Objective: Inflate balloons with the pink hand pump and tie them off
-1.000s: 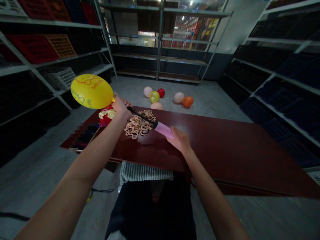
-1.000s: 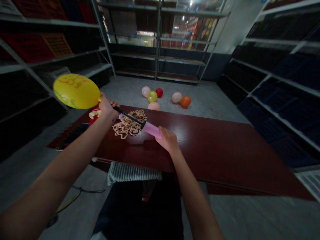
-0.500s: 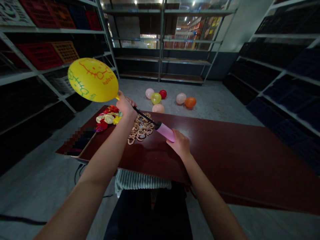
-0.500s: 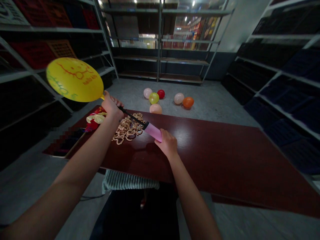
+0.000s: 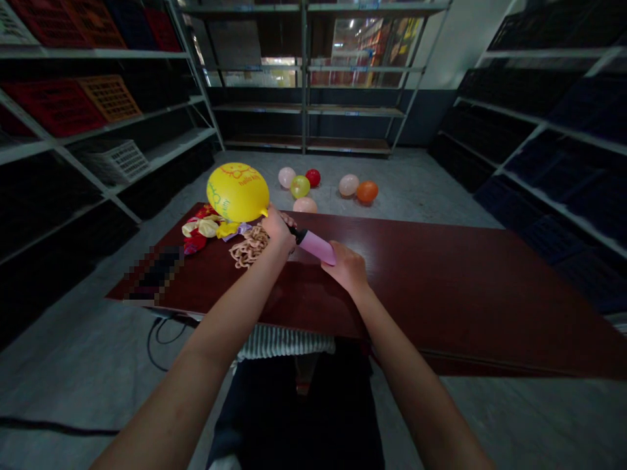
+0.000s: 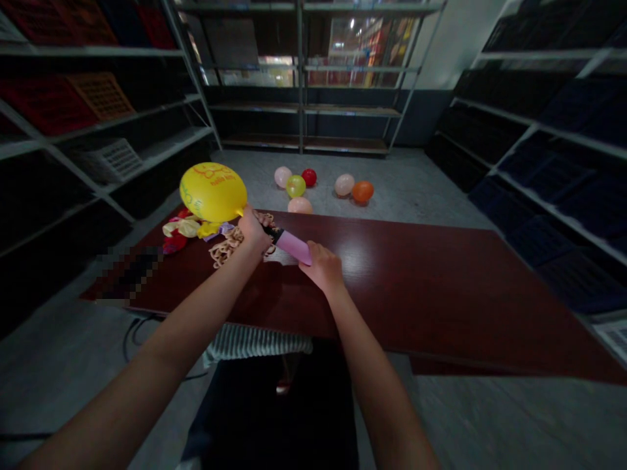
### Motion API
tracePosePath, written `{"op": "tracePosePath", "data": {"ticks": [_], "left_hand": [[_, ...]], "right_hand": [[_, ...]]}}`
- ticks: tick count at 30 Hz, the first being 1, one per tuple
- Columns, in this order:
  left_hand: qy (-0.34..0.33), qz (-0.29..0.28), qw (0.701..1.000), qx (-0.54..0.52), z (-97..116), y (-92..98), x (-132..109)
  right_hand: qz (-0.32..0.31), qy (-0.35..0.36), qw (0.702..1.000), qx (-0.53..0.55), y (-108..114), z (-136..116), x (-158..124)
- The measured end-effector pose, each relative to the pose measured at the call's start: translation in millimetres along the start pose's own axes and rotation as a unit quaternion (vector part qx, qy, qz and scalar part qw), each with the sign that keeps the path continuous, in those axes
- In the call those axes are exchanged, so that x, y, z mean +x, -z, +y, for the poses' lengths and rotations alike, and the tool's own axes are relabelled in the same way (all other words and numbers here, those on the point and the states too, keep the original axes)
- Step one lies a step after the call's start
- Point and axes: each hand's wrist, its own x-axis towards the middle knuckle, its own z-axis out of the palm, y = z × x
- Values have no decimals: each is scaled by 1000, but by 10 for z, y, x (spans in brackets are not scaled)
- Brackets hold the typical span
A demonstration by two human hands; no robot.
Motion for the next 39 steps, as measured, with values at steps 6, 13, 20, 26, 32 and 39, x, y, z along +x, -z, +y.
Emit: {"op": "tracePosePath", "data": {"ticks": [6,13,20,26,32,39], "left_hand": [[-18,68,997,-16,255,65,58],[-32,71,994,-72,577,158,185],[-72,68,995,-18,969,89,470],[-92,63,994,17,1030,8,662],[-76,44,996,17,624,-115,509],[-45,-13,999,27,-32,-234,80]], "right_hand": [[-5,42,999,1,-5,-40,-27],[0,53,999,-12,-6,-53,-54],[-14,39,999,4,81,-126,-30],[-16,22,999,25,93,-119,2],[-5,-9,1000,20,32,-34,22],[21,-36,999,14,7,-8,18]]}}
